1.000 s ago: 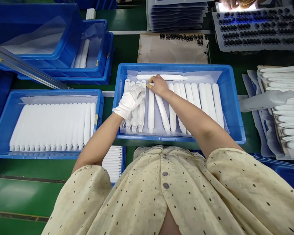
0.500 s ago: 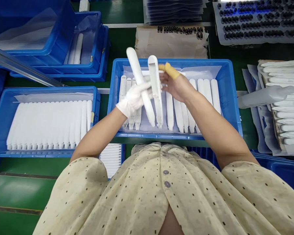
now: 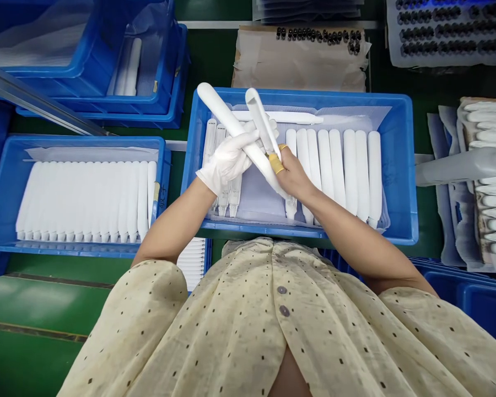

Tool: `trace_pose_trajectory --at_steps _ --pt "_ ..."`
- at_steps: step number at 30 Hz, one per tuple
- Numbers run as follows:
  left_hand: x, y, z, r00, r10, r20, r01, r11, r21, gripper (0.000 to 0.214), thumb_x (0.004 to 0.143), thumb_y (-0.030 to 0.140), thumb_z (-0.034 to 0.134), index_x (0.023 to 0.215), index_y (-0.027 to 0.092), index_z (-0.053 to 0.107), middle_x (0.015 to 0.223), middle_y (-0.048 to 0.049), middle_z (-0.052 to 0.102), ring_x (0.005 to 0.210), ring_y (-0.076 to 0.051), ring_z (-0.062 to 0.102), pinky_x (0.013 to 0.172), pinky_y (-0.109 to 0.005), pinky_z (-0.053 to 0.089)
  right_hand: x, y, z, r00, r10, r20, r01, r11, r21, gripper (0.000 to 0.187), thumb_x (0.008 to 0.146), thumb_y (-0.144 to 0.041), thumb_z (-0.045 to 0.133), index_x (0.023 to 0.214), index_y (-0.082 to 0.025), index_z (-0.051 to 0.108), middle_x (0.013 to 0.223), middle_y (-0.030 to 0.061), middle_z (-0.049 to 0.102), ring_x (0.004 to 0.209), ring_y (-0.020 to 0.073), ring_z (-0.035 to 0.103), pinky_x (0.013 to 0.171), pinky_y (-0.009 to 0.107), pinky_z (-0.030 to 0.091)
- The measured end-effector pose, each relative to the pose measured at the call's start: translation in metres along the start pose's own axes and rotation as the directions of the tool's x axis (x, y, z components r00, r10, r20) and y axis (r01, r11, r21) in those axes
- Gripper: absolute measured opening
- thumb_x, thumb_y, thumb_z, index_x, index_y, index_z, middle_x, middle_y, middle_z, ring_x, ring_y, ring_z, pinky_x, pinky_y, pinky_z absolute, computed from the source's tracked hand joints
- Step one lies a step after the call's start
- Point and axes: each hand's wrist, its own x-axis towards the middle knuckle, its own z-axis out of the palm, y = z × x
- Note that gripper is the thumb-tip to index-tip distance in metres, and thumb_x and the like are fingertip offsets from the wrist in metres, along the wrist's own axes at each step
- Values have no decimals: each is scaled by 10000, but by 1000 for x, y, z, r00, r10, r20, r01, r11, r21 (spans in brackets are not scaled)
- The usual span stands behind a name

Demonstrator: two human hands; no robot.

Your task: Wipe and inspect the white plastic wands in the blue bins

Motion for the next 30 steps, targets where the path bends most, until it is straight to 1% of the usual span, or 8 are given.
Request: trace_pose_trajectory --at_steps 3,7,9,13,16,20,25,30 --pt "-2 0 -1 997 -4 -78 -4 995 -101 398 1033 261 494 1411 153 558 1386 -111 692 1504 -337 502 1245 -589 443 -6 -6 -4 985 65 161 -84 990 112 282 954 -471 640 1073 -217 609 992 37 660 933 229 619 871 371 524" --pt "-6 14 -13 997 5 -78 -18 986 -164 431 1015 175 414 1425 133 543 1400 -102 692 1518 -311 486 1225 -564 475 -13 -5 -11 867 91 489 -310 867 389 517 734 -622 839 982 -211 648 871 18 672 783 188 610 700 319 520" --pt "-8 22 -21 999 26 -38 -30 994 -105 491 1001 130 359 1466 149 517 1471 -84 648 1541 -303 452 1215 -565 484 -12 -2 -12 887 75 456 -302 840 451 575 654 -624 901 972 -218 649 852 16 695 755 181 621 678 315 529" --pt "-6 26 -28 999 6 40 -9 996 85 565 979 113 326 1522 160 471 1554 -91 580 1546 -337 435 1174 -603 508 -8 2 -3 984 80 158 -151 844 515 585 602 -588 951 943 -258 609 903 11 750 854 217 696 789 370 591" --pt "-5 16 -19 994 -28 109 12 989 146 580 973 150 365 1546 162 453 1559 -100 577 1536 -342 453 1185 -602 503 -7 3 5 988 105 115 -151 815 559 576 633 -676 907 916 -263 622 930 18 768 899 233 718 849 416 607" --pt "-8 0 -3 987 -18 158 15 1000 22 569 971 229 446 1538 185 471 1516 -88 622 1517 -325 487 1218 -562 493 -6 3 9 985 141 99 -172 821 545 594 588 -727 903 790 -237 636 843 10 733 873 215 696 839 383 598" --pt "-10 11 -7 997 -51 62 58 992 -112 418 1031 256 454 1428 181 560 1435 -78 674 1511 -327 496 1215 -591 480 -9 3 4 961 135 240 -248 803 542 617 593 -713 913 876 -229 655 830 -3 704 851 185 667 794 337 586" --pt "-10 30 -16 996 -24 84 46 963 -267 466 1110 488 318 1380 224 591 1539 -36 605 1567 -315 414 1179 -546 509 -19 -4 8 860 66 506 -397 709 582 595 662 -643 910 989 -227 636 917 39 743 897 233 705 775 392 622"
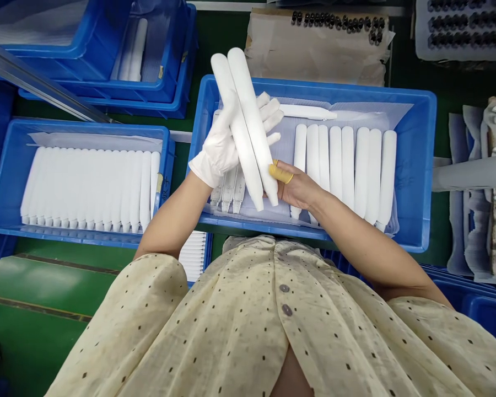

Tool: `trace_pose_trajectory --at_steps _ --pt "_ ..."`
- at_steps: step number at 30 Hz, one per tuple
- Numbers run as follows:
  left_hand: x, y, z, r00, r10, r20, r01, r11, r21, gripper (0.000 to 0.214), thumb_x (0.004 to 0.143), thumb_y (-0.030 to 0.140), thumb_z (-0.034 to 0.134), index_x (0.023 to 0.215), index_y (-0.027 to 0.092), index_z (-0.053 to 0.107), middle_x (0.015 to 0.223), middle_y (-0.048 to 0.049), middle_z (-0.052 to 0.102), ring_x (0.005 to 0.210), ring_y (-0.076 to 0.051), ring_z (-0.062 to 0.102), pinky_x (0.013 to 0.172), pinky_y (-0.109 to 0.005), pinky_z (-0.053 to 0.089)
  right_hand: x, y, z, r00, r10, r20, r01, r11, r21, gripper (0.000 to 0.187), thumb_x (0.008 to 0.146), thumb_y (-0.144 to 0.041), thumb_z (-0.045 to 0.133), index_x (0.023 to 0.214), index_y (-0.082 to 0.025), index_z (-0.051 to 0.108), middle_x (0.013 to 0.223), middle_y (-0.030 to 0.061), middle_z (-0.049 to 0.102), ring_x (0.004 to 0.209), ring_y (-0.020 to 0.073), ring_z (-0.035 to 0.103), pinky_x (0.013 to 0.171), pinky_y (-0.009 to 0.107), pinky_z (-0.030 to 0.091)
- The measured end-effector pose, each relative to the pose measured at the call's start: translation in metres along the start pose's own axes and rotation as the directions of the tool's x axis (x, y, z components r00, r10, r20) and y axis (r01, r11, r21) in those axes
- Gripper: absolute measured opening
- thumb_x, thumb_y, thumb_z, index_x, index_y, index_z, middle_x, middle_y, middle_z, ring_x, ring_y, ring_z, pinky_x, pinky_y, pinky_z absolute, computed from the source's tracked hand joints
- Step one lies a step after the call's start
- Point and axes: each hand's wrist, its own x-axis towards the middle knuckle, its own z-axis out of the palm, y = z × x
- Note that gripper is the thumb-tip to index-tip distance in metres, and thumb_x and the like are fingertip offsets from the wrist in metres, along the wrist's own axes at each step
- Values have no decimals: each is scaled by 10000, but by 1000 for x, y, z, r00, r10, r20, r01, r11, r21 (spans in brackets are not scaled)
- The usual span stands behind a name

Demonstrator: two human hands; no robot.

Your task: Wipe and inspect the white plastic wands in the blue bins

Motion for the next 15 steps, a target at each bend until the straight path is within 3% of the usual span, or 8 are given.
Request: trace_pose_trajectory --at_steps 3,8,12,15 --pt "-2 -1 3 1000 3 -3 -3 991 133 618 1067 647 302 1420 228 587 1562 -54 586 1575 -373 378 1134 -566 525 -1 1 7 998 20 53 -23 997 72 568 715 -688 842 983 -228 645 938 77 767 970 289 730 769 430 639" --pt "0 -8 8 995 54 83 -73 966 248 711 1077 629 128 1559 234 469 1664 -54 464 1567 -357 397 1138 -564 508 1 6 12 998 15 59 -17 999 36 553 696 -640 873 979 -224 642 948 63 764 937 260 725 769 398 626" --pt "1 -12 12 998 41 48 -57 913 405 675 1076 657 236 1581 257 439 1594 -76 548 1515 -378 473 1084 -570 543 5 15 13 991 -117 -72 108 987 -119 568 572 -454 986 969 -238 643 908 -11 730 860 187 668 782 331 580" --pt "-3 -19 15 997 43 60 -65 891 450 710 1049 687 262 1540 225 486 1506 -107 634 1419 -343 592 1103 -508 576 5 13 8 964 -219 -153 189 963 -193 543 586 -484 973 940 -247 636 896 -19 709 858 193 643 799 343 561"
